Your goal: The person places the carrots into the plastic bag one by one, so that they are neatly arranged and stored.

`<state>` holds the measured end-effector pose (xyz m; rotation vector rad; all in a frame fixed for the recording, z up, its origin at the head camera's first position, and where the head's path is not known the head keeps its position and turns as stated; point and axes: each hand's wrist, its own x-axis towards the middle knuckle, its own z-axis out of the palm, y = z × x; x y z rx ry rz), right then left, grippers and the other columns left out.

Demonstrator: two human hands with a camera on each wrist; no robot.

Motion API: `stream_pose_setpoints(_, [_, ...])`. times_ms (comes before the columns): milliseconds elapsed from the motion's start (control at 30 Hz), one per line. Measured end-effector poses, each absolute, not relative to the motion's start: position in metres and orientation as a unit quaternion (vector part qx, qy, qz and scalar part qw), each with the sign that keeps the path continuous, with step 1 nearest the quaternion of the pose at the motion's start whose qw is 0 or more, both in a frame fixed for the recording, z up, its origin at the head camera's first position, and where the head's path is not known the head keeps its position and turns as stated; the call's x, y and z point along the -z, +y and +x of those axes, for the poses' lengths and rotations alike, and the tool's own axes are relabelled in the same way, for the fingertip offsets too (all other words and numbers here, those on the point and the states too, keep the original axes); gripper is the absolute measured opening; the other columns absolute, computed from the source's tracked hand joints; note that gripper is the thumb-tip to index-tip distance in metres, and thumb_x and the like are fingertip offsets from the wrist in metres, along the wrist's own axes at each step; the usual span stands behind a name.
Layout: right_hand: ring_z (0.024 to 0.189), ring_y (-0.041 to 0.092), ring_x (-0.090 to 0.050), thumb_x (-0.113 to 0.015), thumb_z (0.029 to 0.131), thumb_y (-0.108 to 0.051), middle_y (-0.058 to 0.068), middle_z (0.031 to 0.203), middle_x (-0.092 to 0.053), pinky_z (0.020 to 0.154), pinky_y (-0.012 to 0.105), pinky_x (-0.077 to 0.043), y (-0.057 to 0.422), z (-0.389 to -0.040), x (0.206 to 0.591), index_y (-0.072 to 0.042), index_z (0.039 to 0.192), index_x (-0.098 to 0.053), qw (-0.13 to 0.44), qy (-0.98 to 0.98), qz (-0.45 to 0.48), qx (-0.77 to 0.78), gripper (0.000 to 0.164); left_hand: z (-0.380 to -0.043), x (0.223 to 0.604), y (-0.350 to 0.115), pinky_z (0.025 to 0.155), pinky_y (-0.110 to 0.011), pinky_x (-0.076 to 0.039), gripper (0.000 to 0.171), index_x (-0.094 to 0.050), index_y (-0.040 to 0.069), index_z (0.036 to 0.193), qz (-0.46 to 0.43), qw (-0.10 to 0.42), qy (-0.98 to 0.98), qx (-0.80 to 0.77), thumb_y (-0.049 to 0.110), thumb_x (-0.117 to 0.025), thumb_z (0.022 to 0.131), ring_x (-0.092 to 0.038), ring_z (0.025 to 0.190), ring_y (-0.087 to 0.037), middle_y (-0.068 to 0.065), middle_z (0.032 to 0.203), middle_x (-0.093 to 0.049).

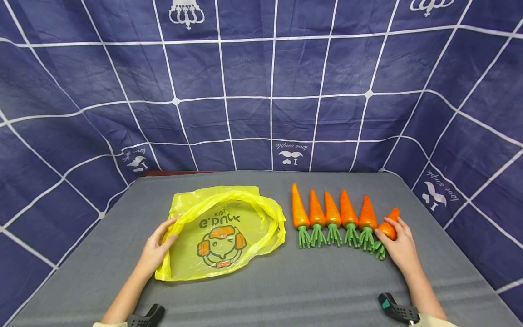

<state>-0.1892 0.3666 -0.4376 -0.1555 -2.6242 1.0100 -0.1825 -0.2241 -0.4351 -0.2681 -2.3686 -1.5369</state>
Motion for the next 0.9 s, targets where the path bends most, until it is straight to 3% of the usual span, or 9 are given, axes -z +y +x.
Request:
stream_pose_setpoints(167, [0.121,0.059,-0.024,-0.052,0.089,-0.031,0.035,0.141,-0.020,0.091,0.067,-0.022,0.3680,-0.1907,0.4355,0.007,0.127,-0.043,0.165,-0.922,-0.056,-0.346,0.055,-0.1844,0.4373,-0.2252,0.095,0.001,-0.022,0.038,-0.044,0.004,0.131,-0.123,0.174,-0.811,0.545,0.010,-0.046,0.094,-0.029,0.126,0.007,-0.022,0.139,-0.039])
stream_pose_setpoints(433, [0.121,0.059,-0.025,-0.052,0.088,-0.029,0.033,0.142,-0.022,0.090,0.066,-0.024,0.3665,-0.1878,0.4340,0.007,0.127,-0.043,0.171,-0.928,-0.057,-0.327,0.054,-0.1836,0.4377,-0.2239,0.093,0.001,-0.022,0.038,-0.042,0.001,0.132,-0.126,0.170,-0.808,0.550,0.011,-0.043,0.095,-0.028,0.119,0.020,-0.024,0.138,-0.038])
stream_pose_setpoints(900, [0.125,0.057,-0.021,-0.053,0.087,-0.025,0.030,0.146,-0.015,0.094,0.066,-0.022,0.3663,-0.1882,0.4329,0.006,0.131,-0.041,0.202,-0.916,-0.083,-0.335,0.055,-0.1850,0.4372,-0.2245,0.093,0.001,-0.024,0.037,-0.043,0.000,0.130,-0.122,0.178,-0.813,0.541,0.011,-0.044,0.095,-0.030,0.117,0.020,-0.025,0.134,-0.042])
